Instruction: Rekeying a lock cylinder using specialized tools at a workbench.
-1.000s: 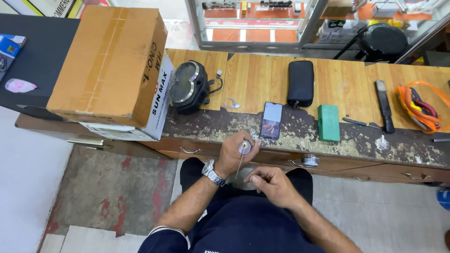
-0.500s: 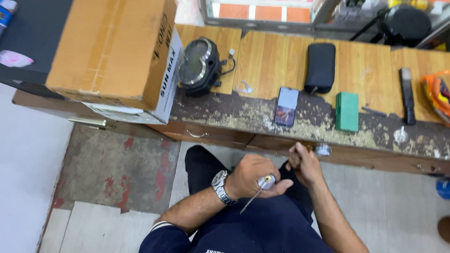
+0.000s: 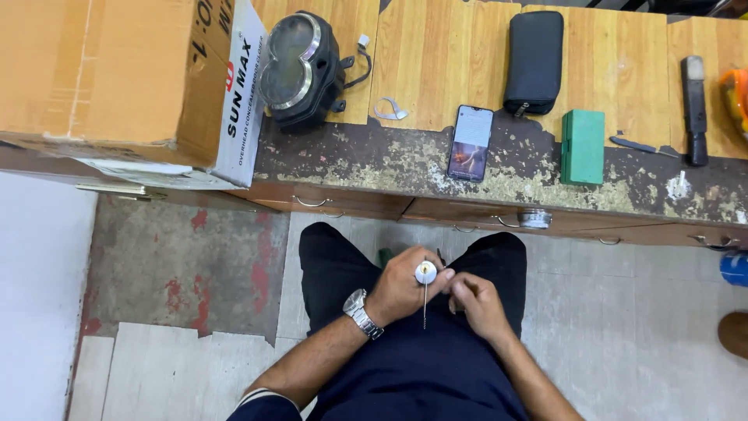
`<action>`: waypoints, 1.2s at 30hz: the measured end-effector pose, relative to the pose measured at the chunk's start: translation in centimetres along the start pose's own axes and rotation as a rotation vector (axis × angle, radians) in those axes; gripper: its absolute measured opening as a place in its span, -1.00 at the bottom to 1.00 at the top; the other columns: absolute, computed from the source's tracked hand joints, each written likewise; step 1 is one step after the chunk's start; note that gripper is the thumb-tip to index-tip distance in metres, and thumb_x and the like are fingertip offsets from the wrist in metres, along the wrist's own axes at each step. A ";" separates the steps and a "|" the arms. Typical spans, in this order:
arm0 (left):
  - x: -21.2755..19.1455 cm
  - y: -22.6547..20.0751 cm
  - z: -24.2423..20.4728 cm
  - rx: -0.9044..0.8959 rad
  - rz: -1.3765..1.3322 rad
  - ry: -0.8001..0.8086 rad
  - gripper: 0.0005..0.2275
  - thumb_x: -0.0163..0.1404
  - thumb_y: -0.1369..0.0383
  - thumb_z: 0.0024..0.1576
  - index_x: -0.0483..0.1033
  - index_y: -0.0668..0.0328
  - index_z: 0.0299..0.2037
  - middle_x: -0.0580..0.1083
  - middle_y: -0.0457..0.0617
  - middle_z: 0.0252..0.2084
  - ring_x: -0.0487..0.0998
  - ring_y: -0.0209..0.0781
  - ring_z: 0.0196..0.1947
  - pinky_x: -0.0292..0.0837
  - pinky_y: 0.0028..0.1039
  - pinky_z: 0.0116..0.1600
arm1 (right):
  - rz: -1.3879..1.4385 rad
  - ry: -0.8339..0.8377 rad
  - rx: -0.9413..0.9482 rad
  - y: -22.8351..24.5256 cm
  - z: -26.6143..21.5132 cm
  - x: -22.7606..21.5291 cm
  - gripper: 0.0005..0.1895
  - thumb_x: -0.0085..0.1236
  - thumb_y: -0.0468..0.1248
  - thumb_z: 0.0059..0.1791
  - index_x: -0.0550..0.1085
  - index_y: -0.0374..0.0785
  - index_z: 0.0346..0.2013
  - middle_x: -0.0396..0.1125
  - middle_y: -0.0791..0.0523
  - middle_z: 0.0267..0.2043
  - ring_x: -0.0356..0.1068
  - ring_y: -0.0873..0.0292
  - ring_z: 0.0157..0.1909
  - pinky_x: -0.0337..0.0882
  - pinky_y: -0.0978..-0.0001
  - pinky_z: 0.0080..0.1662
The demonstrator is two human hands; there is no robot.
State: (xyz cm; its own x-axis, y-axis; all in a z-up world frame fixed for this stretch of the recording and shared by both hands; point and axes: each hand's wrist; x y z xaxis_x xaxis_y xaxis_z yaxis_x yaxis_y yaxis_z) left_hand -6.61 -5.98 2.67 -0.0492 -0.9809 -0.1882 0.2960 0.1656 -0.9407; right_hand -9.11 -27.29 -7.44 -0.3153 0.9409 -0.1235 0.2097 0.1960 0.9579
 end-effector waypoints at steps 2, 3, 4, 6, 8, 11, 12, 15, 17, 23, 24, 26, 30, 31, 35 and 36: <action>-0.5 0.4 0.4 0.069 0.068 0.018 -0.88 0.20 0.34 0.12 0.54 0.18 -0.31 0.51 0.01 -0.43 0.55 -0.06 -0.42 0.48 -0.39 -0.31 | -0.021 0.114 -0.052 4.2 -1.0 -0.5 -0.60 0.02 0.01 0.03 0.64 -0.22 -0.35 0.41 0.11 -0.66 0.35 0.27 -0.59 0.34 0.43 -0.44; -0.8 0.5 0.4 0.136 0.135 0.039 -0.87 0.18 0.31 0.16 0.57 0.17 -0.27 0.54 -0.08 -0.37 0.53 -0.23 -0.36 0.50 -0.45 -0.21 | -0.041 0.225 -0.103 6.3 -1.6 -0.7 -0.60 0.01 0.02 0.00 0.66 -0.18 -0.34 0.43 0.16 -0.59 0.36 0.33 -0.54 0.33 0.46 -0.35; -0.7 0.7 0.5 0.130 0.136 0.035 -0.87 0.18 0.31 0.16 0.57 0.17 -0.27 0.54 -0.08 -0.37 0.53 -0.23 -0.36 0.50 -0.45 -0.21 | -0.040 0.232 -0.099 8.0 -1.7 -0.3 -0.60 0.01 0.02 0.00 0.66 -0.18 -0.34 0.43 0.16 -0.59 0.36 0.33 -0.54 0.33 0.46 -0.35; -0.6 0.8 0.7 0.150 0.184 -0.054 -0.87 0.26 0.35 0.10 0.57 0.15 -0.32 0.46 -0.08 -0.39 0.51 -0.27 -0.45 0.51 -0.51 -0.26 | -0.261 0.272 -0.057 11.3 -2.0 0.4 -0.72 0.18 -0.04 -0.06 0.70 -0.11 -0.27 0.60 0.28 -0.42 0.37 0.43 -0.53 0.35 0.55 -0.35; -0.6 0.8 0.9 0.164 0.208 -0.073 -0.85 0.26 0.35 0.10 0.53 0.14 -0.37 0.45 -0.09 -0.41 0.49 -0.28 -0.47 0.49 -0.50 -0.29 | -0.346 0.190 -0.075 12.2 -2.3 1.4 -0.77 0.28 -0.05 -0.09 0.69 -0.09 -0.30 0.62 0.29 -0.40 0.41 0.44 -0.53 0.39 0.56 -0.37; -0.4 0.6 0.9 0.171 0.252 -0.088 -0.77 0.24 0.33 0.12 0.41 0.13 -0.45 0.39 -0.11 -0.48 0.42 -0.27 -0.52 0.40 -0.46 -0.38 | -0.448 0.056 -0.121 12.3 -3.1 1.7 -0.82 0.34 -0.07 -0.10 0.67 -0.07 -0.34 0.60 0.31 -0.44 0.43 0.45 -0.54 0.41 0.56 -0.38; -0.4 0.6 0.9 0.177 0.273 -0.089 -0.72 0.22 0.31 0.13 0.33 0.11 -0.49 0.35 -0.13 -0.53 0.36 -0.25 -0.56 0.33 -0.42 -0.44 | -0.473 0.001 -0.159 12.1 -3.2 1.6 -0.85 0.31 -0.10 -0.08 0.66 -0.08 -0.35 0.55 0.31 -0.51 0.39 0.44 -0.55 0.40 0.56 -0.39; -0.4 0.3 0.9 0.185 0.284 -0.041 -0.71 0.14 0.30 0.19 0.30 0.11 -0.50 0.32 -0.15 -0.58 0.32 -0.24 -0.61 0.25 -0.41 -0.48 | -0.524 -0.051 -0.188 13.1 -3.7 0.6 -0.85 0.32 -0.11 -0.09 0.67 -0.08 -0.34 0.58 0.30 -0.45 0.47 0.42 -0.50 0.45 0.57 -0.34; -0.3 0.1 1.1 0.186 0.295 -0.038 -0.72 0.13 0.34 0.19 0.31 0.11 -0.51 0.33 -0.15 -0.59 0.32 -0.24 -0.62 0.27 -0.41 -0.48 | -0.592 -0.073 -0.309 13.0 -3.6 0.1 -0.86 0.31 -0.12 -0.08 0.65 -0.09 -0.35 0.58 0.29 -0.41 0.52 0.35 -0.44 0.48 0.52 -0.28; 0.0 0.7 1.6 0.187 0.366 -0.108 -0.73 0.08 0.37 0.20 0.30 0.08 -0.54 0.33 -0.17 -0.61 0.33 -0.25 -0.64 0.28 -0.40 -0.48 | -0.731 -0.110 -0.642 12.9 -2.7 2.5 -0.87 0.29 -0.20 -0.05 0.51 -0.10 -0.45 0.43 0.27 -0.54 0.41 0.25 -0.55 0.44 0.38 -0.31; 0.0 0.9 1.7 0.170 0.367 -0.133 -0.72 0.08 0.37 0.20 0.29 0.08 -0.55 0.32 -0.18 -0.63 0.30 -0.27 -0.66 0.26 -0.41 -0.51 | -0.747 -0.124 -0.639 12.8 -2.5 3.0 -0.83 0.29 -0.19 -0.05 0.48 -0.07 -0.49 0.35 0.29 -0.61 0.34 0.25 -0.60 0.41 0.38 -0.35; -0.6 1.0 1.7 0.197 0.383 -0.127 -0.72 0.07 0.37 0.20 0.30 0.08 -0.54 0.32 -0.18 -0.63 0.31 -0.27 -0.66 0.27 -0.42 -0.51 | -0.721 -0.081 -0.624 13.1 -2.3 2.3 -0.85 0.29 -0.19 -0.05 0.50 -0.07 -0.47 0.37 0.29 -0.60 0.36 0.26 -0.60 0.42 0.38 -0.34; -1.7 0.1 1.7 0.210 0.358 -0.067 -0.76 0.06 0.38 0.20 0.35 0.08 -0.53 0.38 -0.18 -0.61 0.38 -0.25 -0.65 0.31 -0.43 -0.49 | -0.674 -0.012 -0.578 13.5 -1.8 0.5 -0.90 0.28 -0.19 -0.04 0.58 -0.11 -0.40 0.54 0.25 -0.44 0.52 0.28 -0.46 0.50 0.38 -0.24; -1.6 0.2 1.5 0.210 0.359 -0.069 -0.76 0.06 0.38 0.20 0.35 0.08 -0.53 0.38 -0.18 -0.61 0.38 -0.25 -0.65 0.31 -0.43 -0.49 | -0.673 -0.010 -0.579 13.5 -1.8 0.6 -0.90 0.28 -0.19 -0.04 0.58 -0.11 -0.40 0.54 0.25 -0.44 0.52 0.28 -0.46 0.50 0.38 -0.24; -1.1 0.8 1.3 0.174 0.367 -0.071 -0.74 0.08 0.38 0.19 0.33 0.07 -0.55 0.37 -0.18 -0.62 0.36 -0.26 -0.66 0.29 -0.42 -0.50 | -0.672 -0.024 -0.571 12.9 -2.3 1.8 -0.87 0.26 -0.17 -0.03 0.55 -0.09 -0.44 0.47 0.26 -0.52 0.44 0.24 -0.52 0.44 0.37 -0.32; -0.9 1.0 1.3 0.176 0.363 -0.084 -0.71 0.07 0.38 0.20 0.29 0.07 -0.57 0.32 -0.18 -0.63 0.31 -0.26 -0.67 0.27 -0.41 -0.51 | -0.677 -0.027 -0.566 12.6 -2.4 2.4 -0.86 0.26 -0.15 -0.04 0.54 -0.06 -0.45 0.44 0.26 -0.56 0.40 0.22 -0.55 0.40 0.35 -0.38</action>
State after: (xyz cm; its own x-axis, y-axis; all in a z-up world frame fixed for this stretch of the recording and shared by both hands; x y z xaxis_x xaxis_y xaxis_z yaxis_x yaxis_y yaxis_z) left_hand -5.04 -5.03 2.24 0.1643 -0.8683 -0.4681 0.4387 0.4894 -0.7537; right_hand -9.45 -23.27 5.00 -0.1825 0.6802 -0.7099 -0.5066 0.5537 0.6609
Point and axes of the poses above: each hand's wrist, its own z-axis towards the middle knuckle, its own x-axis out of the palm, y = z × x
